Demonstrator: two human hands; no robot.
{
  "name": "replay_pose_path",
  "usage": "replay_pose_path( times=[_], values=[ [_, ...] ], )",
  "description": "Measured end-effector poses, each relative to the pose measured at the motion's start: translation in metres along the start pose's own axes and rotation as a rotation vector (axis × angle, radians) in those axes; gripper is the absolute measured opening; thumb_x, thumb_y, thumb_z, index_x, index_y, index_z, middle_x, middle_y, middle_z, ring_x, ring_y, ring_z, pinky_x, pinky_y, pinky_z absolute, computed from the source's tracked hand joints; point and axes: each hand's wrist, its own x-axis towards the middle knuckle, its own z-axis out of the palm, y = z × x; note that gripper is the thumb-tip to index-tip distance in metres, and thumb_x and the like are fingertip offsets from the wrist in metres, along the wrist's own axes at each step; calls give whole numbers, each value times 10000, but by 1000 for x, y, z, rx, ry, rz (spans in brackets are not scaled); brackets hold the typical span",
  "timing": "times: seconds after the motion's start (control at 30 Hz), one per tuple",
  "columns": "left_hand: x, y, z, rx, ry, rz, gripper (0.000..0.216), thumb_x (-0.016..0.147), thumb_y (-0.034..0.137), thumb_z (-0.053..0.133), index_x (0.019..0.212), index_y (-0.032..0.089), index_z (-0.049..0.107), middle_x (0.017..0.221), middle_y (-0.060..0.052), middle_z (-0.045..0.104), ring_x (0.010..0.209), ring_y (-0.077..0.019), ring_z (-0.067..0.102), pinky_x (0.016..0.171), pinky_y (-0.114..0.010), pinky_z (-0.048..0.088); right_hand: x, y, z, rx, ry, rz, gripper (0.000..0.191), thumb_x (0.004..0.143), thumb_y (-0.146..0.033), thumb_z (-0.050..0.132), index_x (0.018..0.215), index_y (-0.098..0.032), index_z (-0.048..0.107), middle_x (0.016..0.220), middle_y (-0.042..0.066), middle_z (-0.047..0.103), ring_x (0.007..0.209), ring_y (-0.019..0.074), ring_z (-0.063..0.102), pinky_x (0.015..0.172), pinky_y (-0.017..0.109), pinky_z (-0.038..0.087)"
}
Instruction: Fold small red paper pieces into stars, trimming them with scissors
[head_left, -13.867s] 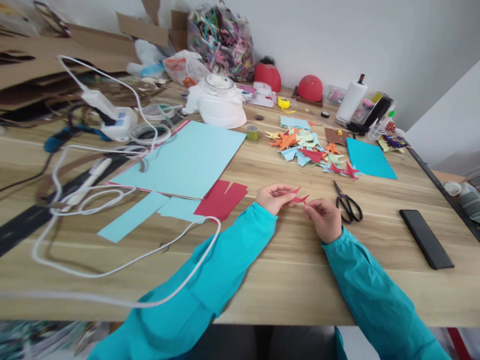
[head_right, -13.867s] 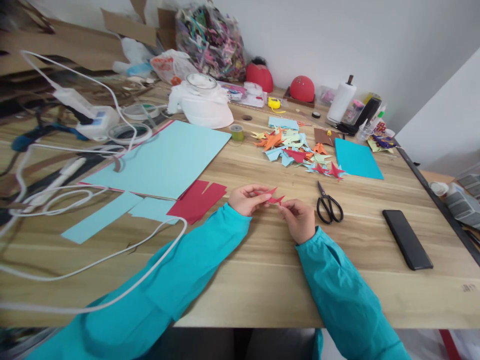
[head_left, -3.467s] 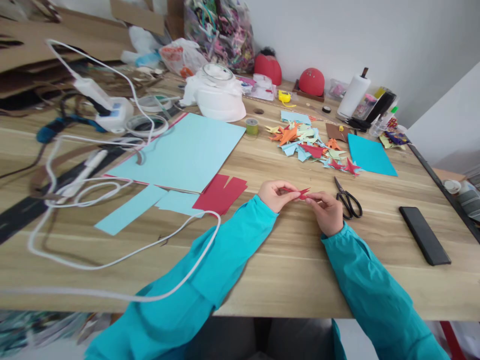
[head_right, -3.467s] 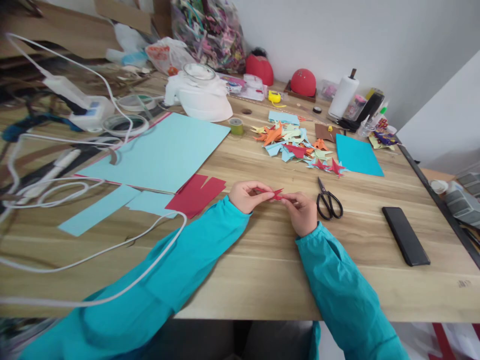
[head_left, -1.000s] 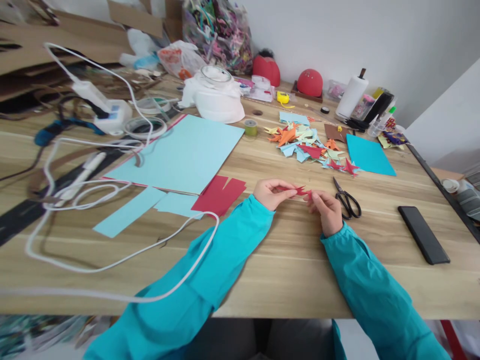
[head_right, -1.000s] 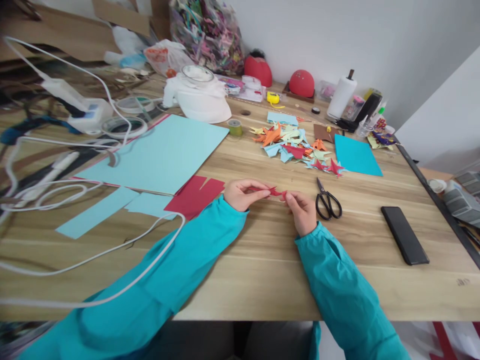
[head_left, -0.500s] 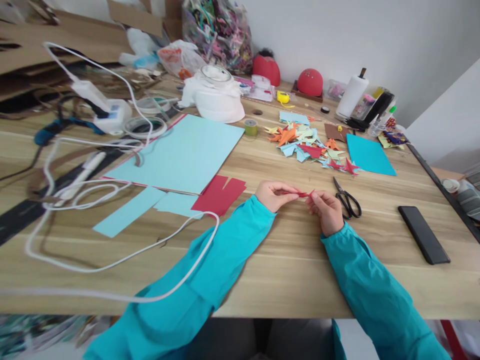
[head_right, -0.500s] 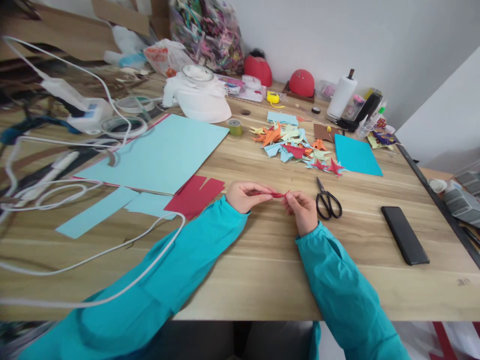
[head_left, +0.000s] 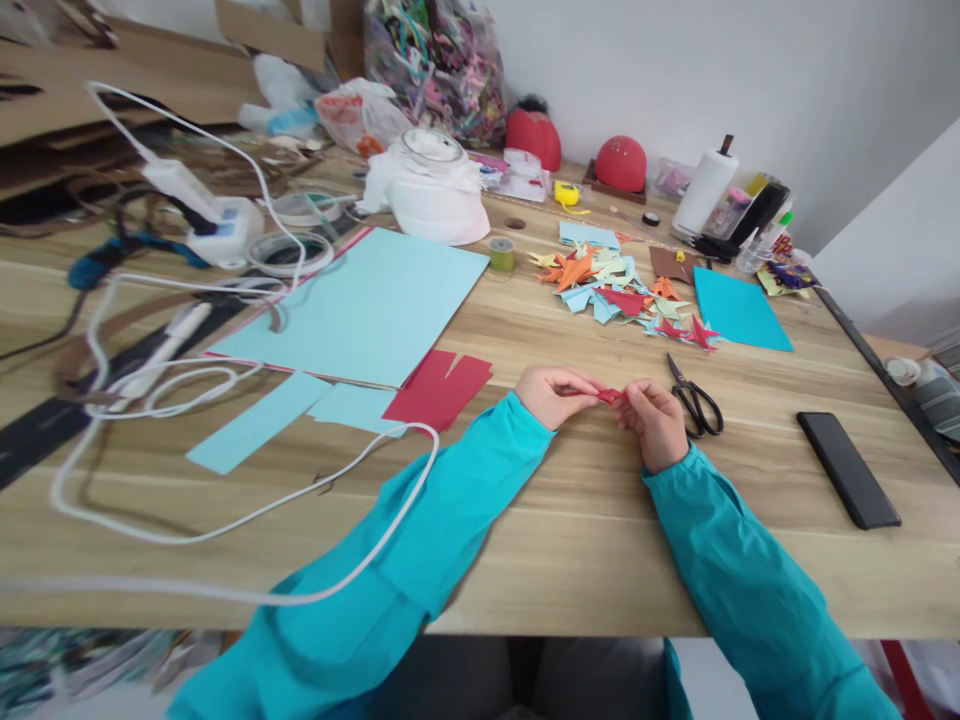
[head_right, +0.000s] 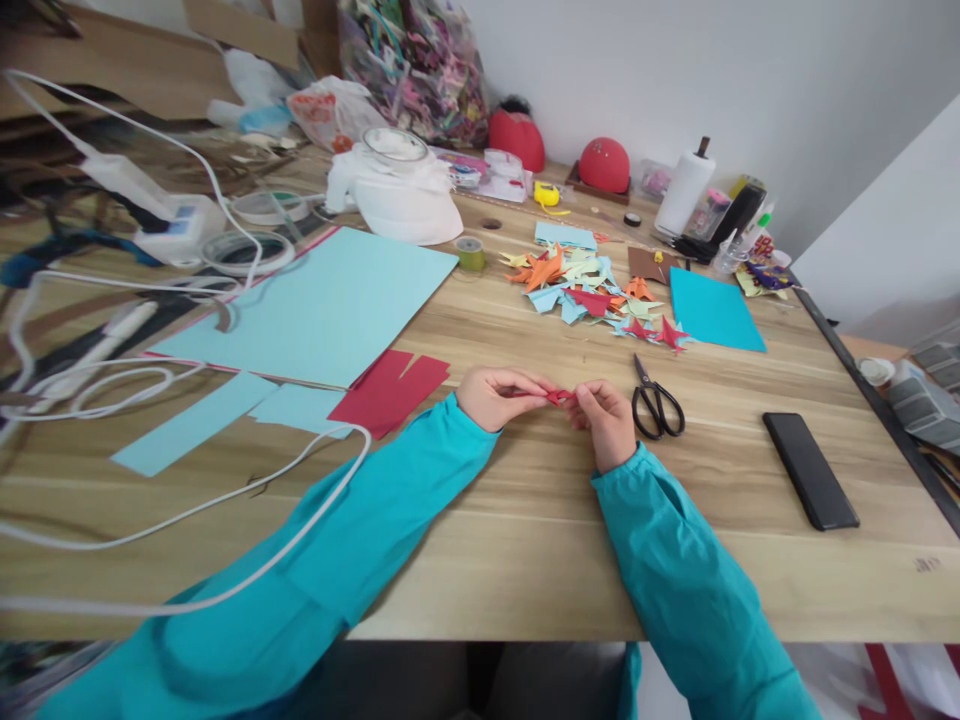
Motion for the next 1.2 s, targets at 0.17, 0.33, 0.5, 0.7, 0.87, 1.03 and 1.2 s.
replay_pose_path(
  times=[0.17,0.33,0.5,0.7,0.87,1.03,1.2],
  values=[
    [-1,2,1,18,-13,6,71,505,162,717,561,144,677,723,-80,697,672,-171,645,675,-289,536,1,3,-1,-26,-27,-23,245,681,-395,631,663,-169,537,572,-5,606,462,88,514,420,198,396],
    [0,2,0,53,-6,19,75,513,182,718,568,149,680,731,-80,696,679,-173,643,672,-288,530,2,3,-1,-59,-24,-24,269,709,-429,590,664,-169,533,565,-5,592,466,95,515,414,204,403],
    [1,0,-1,57,12,30,87,512,191,721,570,143,678,731,-83,694,681,-173,641,670,-286,526,2,2,0,-33,0,-24,260,691,-416,613,706,-172,525,573,-9,596,462,96,522,402,200,397],
    [1,-4,-1,27,15,29,83,514,176,717,569,139,667,729,-80,688,683,-167,639,682,-290,525,1,3,2,-63,41,-40,288,704,-426,598,823,-179,508,583,-22,589,443,93,512,388,201,388],
    [2,-7,-2,45,104,89,59,538,163,698,562,139,649,763,-77,672,711,-162,632,681,-282,517,-4,0,3,-244,139,-223,263,747,-441,553,730,-181,514,582,-28,544,449,77,476,390,192,362],
    [-1,-2,2,73,110,147,73,556,173,690,525,144,630,740,-76,653,698,-149,616,645,-263,511,-8,2,6,-370,-114,-181,336,784,-468,487,635,-175,555,533,-3,549,430,96,474,410,225,371],
    [-4,-6,8,-67,88,38,235,507,234,741,693,120,652,820,-94,661,713,-168,628,660,-288,529,-5,7,2,-467,-45,-312,287,805,-419,477,676,-182,574,559,3,570,456,109,494,459,239,407]
  ],
)
